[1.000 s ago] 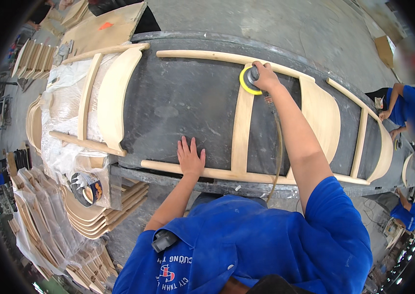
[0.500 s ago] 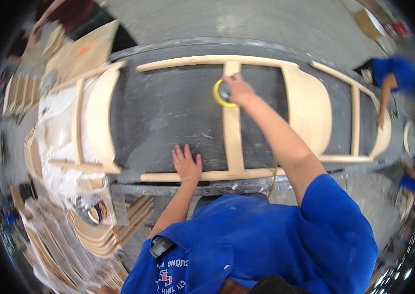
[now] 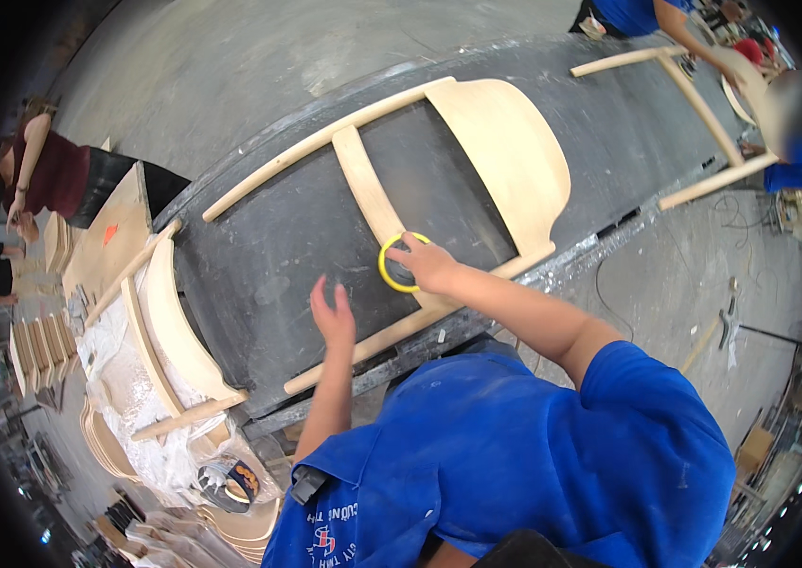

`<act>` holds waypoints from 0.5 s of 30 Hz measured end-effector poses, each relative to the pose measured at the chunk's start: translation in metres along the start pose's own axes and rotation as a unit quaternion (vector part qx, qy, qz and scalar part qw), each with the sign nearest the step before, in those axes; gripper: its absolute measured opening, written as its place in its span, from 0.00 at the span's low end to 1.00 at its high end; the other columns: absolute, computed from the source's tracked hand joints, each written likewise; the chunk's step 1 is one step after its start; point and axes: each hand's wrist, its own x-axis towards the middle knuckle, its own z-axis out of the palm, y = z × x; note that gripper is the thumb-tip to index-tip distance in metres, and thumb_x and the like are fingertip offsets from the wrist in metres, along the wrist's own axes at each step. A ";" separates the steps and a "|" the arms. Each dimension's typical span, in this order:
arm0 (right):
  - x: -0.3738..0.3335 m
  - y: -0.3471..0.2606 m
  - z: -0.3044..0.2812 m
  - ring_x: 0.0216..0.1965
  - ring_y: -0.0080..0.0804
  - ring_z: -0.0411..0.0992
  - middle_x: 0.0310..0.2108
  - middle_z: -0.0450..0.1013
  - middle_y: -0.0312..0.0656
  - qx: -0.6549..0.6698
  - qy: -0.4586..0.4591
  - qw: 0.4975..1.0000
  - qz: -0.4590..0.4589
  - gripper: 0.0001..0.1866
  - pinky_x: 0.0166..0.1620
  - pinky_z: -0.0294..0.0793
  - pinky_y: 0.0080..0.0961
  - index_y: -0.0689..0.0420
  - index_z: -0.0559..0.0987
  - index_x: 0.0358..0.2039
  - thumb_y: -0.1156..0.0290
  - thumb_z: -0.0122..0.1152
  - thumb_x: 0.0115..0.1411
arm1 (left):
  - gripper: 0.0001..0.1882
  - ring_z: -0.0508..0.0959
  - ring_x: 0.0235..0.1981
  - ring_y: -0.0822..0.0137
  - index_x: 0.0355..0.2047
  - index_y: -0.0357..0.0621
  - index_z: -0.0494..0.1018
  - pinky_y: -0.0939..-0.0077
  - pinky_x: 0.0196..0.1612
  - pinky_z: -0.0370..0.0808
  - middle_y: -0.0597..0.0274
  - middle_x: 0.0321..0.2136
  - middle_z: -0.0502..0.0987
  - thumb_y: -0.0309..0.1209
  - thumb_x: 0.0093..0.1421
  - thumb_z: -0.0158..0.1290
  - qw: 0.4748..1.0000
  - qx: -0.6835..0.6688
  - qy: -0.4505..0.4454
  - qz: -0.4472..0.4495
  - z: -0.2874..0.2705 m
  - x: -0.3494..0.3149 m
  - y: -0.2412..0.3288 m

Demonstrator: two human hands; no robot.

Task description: The person uses a handheld orbital sander to smooth the surfaces of wooden chair frames on a workbench. They repeatedly reposition the chairs, sanding the seat, backrest, and legs, then move finished pieces aside and bring new frames into position.

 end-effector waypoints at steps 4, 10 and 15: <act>-0.046 0.013 -0.002 0.48 0.54 0.72 0.55 0.61 0.49 0.057 0.043 0.996 0.047 0.35 0.47 0.74 0.43 0.43 0.65 0.59 0.83 0.56 0.50 | 0.13 0.77 0.46 0.58 0.36 0.39 0.72 0.61 0.56 0.69 0.48 0.41 0.79 0.36 0.69 0.44 0.916 -0.324 -0.206 0.115 -0.075 0.037 0.133; -0.132 0.018 -0.009 0.49 0.54 0.70 0.55 0.61 0.47 0.138 0.099 0.978 0.121 0.38 0.50 0.73 0.41 0.47 0.63 0.58 0.82 0.62 0.45 | 0.09 0.73 0.43 0.64 0.35 0.46 0.72 0.64 0.49 0.68 0.56 0.35 0.74 0.37 0.61 0.50 0.630 -0.551 -0.425 0.345 -0.233 -0.003 0.276; -0.202 0.034 -0.007 0.52 0.55 0.69 0.53 0.64 0.47 0.132 0.123 0.963 0.201 0.38 0.51 0.72 0.41 0.49 0.65 0.56 0.81 0.65 0.42 | 0.11 0.73 0.45 0.73 0.41 0.44 0.72 0.71 0.49 0.70 0.63 0.41 0.74 0.35 0.61 0.52 0.506 -0.640 -0.485 0.317 -0.268 -0.042 0.308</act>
